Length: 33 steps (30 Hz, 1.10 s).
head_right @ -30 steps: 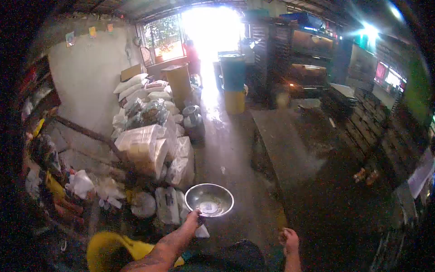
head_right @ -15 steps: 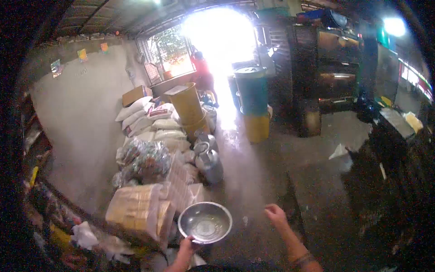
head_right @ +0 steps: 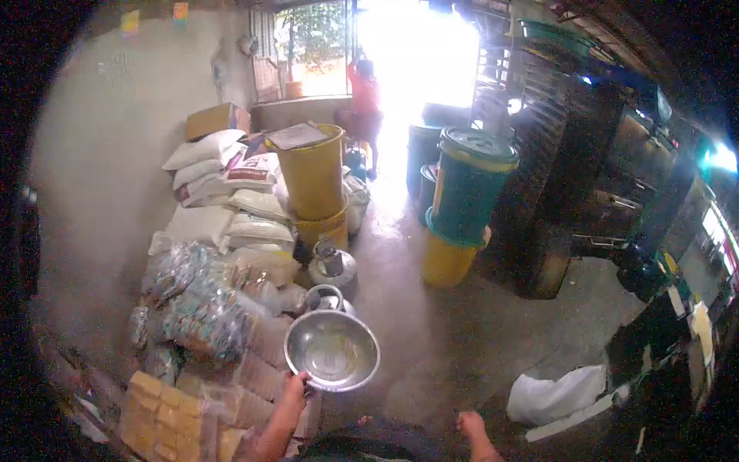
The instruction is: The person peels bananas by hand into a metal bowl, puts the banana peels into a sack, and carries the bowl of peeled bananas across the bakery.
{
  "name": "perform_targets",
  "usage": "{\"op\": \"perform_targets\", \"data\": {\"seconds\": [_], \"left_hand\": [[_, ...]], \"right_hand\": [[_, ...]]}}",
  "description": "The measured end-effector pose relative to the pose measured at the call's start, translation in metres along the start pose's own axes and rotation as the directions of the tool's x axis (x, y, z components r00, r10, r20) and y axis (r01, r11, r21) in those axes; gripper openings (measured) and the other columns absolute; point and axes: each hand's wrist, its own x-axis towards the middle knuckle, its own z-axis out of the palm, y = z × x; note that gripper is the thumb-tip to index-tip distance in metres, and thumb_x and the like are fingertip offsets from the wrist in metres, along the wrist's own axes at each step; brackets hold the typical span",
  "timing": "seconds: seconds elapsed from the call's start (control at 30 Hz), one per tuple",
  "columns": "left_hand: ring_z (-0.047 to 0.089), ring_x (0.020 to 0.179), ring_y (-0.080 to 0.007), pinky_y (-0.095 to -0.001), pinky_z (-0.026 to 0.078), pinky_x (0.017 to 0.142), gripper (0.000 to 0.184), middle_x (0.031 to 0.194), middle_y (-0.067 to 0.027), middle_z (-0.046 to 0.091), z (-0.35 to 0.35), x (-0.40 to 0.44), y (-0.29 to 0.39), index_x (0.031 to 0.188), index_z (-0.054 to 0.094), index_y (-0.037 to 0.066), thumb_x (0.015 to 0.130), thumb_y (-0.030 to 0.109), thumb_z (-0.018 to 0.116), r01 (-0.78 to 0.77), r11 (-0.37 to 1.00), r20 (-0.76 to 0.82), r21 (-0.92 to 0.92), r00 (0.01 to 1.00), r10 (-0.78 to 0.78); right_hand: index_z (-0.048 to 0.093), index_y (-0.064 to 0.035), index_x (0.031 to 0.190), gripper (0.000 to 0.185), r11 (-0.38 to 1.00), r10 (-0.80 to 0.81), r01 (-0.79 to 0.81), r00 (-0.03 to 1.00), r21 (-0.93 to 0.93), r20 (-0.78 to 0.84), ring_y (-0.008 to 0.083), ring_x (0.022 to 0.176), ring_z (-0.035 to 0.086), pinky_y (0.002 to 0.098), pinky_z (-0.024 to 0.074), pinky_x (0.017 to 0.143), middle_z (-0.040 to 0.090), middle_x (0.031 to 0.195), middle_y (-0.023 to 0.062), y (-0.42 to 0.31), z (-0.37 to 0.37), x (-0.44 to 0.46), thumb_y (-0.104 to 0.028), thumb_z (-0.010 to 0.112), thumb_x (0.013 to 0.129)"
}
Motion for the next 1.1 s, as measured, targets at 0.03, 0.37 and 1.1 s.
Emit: {"op": "perform_targets", "data": {"seconds": [0.03,0.37,1.1], "left_hand": [[0.062,0.073,-0.0245,-0.0408,0.053,0.056,0.054,0.096,-0.0139,0.061,0.023,0.024,0.012,0.121,0.047,0.006,0.07,0.004,0.063,0.045,0.999,0.042,-0.03,0.998,-0.044],[0.063,0.074,-0.0216,-0.0418,0.052,0.059,0.049,0.088,-0.0079,0.063,0.287,0.21,0.152,0.119,0.046,0.007,0.075,0.01,0.066,0.026,0.999,0.106,0.035,0.994,-0.029],[0.059,0.074,-0.0228,-0.0403,0.051,0.064,0.019,0.084,-0.0062,0.057,0.851,0.605,0.414,0.096,0.054,0.01,0.079,0.017,0.062,0.092,0.993,0.434,0.074,0.894,-0.115]], "right_hand": [[0.059,-0.0091,0.089,0.011,0.997,0.077,-0.077,0.997,-0.011,-0.016,0.0223,0.055,0.059,0.038,0.0451,0.045,0.063,0.076,0.0092,0.008,-0.022,-0.001,-0.02,0.063,0.089],[0.064,-0.0059,0.092,0.016,0.755,-0.142,0.037,0.984,-0.654,-0.108,0.0304,0.075,0.058,0.0425,0.0458,0.063,0.063,0.084,0.0167,-0.148,0.048,0.097,-0.021,0.06,0.089],[0.062,-0.0078,0.083,0.021,0.992,-0.12,0.124,0.83,-0.03,-0.544,0.016,0.059,0.057,0.0319,0.0441,0.05,0.062,0.07,0.0047,-0.557,0.13,0.429,-0.027,0.062,0.09]]}}
